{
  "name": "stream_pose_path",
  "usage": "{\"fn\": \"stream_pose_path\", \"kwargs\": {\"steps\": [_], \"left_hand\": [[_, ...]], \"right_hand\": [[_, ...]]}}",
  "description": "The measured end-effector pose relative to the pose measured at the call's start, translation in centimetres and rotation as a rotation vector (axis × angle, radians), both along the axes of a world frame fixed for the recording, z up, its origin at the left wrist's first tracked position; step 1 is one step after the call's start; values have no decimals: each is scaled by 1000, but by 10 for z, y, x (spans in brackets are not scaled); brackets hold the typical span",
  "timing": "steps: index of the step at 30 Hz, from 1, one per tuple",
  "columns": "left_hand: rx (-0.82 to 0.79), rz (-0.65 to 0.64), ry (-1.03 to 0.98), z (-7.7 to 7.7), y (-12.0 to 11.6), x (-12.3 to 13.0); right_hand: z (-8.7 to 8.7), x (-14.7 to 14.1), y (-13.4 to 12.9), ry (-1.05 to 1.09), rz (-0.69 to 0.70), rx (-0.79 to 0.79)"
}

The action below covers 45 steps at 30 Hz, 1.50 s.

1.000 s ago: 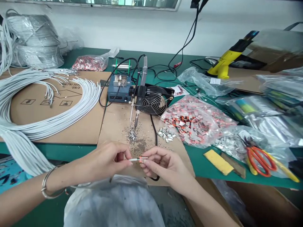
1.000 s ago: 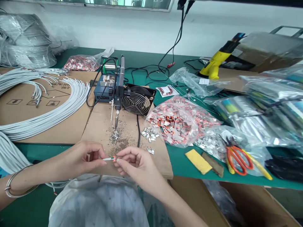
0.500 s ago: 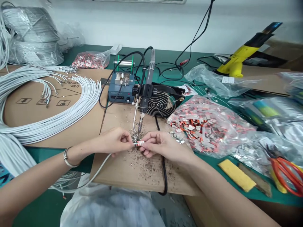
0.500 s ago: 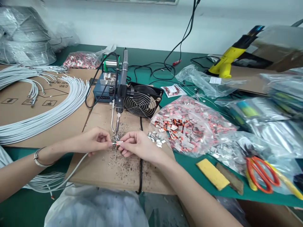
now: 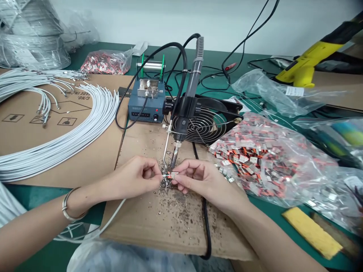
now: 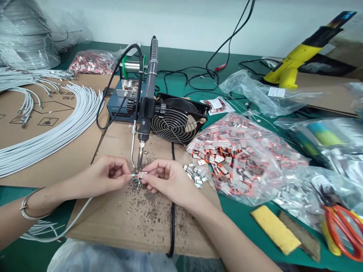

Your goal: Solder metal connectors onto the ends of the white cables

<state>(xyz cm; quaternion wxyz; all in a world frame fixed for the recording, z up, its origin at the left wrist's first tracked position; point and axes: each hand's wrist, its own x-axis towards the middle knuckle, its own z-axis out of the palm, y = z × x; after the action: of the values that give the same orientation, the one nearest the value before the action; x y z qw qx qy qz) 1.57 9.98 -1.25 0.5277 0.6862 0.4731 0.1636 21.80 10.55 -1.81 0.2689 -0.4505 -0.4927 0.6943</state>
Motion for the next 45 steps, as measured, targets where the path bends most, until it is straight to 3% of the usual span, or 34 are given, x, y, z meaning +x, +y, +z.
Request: {"fn": "stream_pose_path", "kwargs": {"steps": [16,45], "left_hand": [[-41,52,31,11,-8,3],[-22,44,61,14,-7,5]], "right_hand": [[2,2,-1,65,-6,33],[2,3,-2,21,-8,51]]}}
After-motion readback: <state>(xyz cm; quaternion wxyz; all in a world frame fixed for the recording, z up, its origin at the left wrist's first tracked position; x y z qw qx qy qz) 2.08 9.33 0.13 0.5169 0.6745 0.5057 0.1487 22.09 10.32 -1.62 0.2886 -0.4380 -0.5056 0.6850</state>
